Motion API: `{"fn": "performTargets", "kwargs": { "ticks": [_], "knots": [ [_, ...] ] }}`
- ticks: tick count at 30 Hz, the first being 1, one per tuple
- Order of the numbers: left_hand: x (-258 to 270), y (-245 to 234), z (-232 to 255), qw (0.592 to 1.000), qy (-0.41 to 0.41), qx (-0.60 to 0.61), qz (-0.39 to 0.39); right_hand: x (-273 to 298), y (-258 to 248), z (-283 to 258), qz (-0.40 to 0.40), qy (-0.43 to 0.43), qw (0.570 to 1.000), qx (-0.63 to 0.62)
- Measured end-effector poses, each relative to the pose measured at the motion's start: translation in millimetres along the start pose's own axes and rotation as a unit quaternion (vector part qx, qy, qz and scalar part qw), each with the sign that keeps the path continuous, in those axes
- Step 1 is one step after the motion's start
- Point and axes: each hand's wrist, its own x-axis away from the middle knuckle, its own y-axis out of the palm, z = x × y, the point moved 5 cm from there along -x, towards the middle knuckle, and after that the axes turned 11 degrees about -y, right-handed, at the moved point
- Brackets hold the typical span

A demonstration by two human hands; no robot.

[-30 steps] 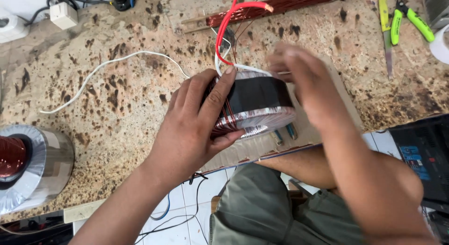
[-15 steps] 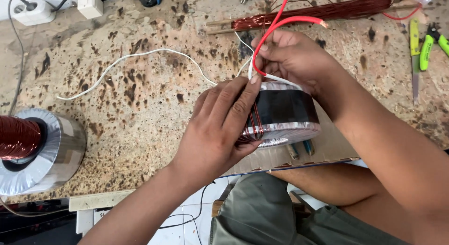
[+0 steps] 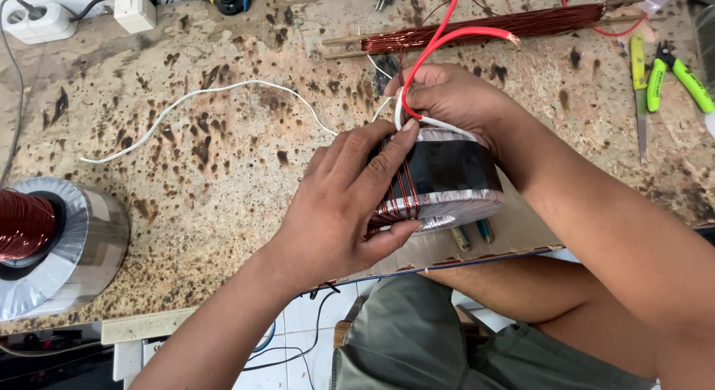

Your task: The person winds copper wire around a toroidal core, pulling wire from a wooden spool and arranging the turns by hand. The person holds the core with one hand and guides the wire with the other, occasionally adjusting the wire path.

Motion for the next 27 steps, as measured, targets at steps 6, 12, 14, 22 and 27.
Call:
{"fn": "performTargets", "kwargs": {
  "ticks": [6, 12, 14, 22, 27],
  "knots": [
    [2, -1, 5, 0.999, -0.004, 0.029, 0.043, 6, 9, -25, 0.021, 0.024, 0.987, 0.156],
    [-12, -13, 3, 0.982, -0.125, 0.140, 0.019, -55, 5, -15, 0.046, 0.011, 0.991, 0.123],
    [-16, -16, 3, 0.983, -0.092, 0.150, 0.057, -54, 17, -27, 0.060, -0.002, 0.997, 0.037],
    [-16, -16, 1, 0.979, -0.073, 0.184, 0.053, -65, 26, -27, 0.080, -0.062, 0.986, 0.133],
    [-16, -16, 0, 0.979, -0.057, 0.184, 0.060, -57, 17, -48, 0.130, -0.175, 0.974, 0.055]
  ]
}}
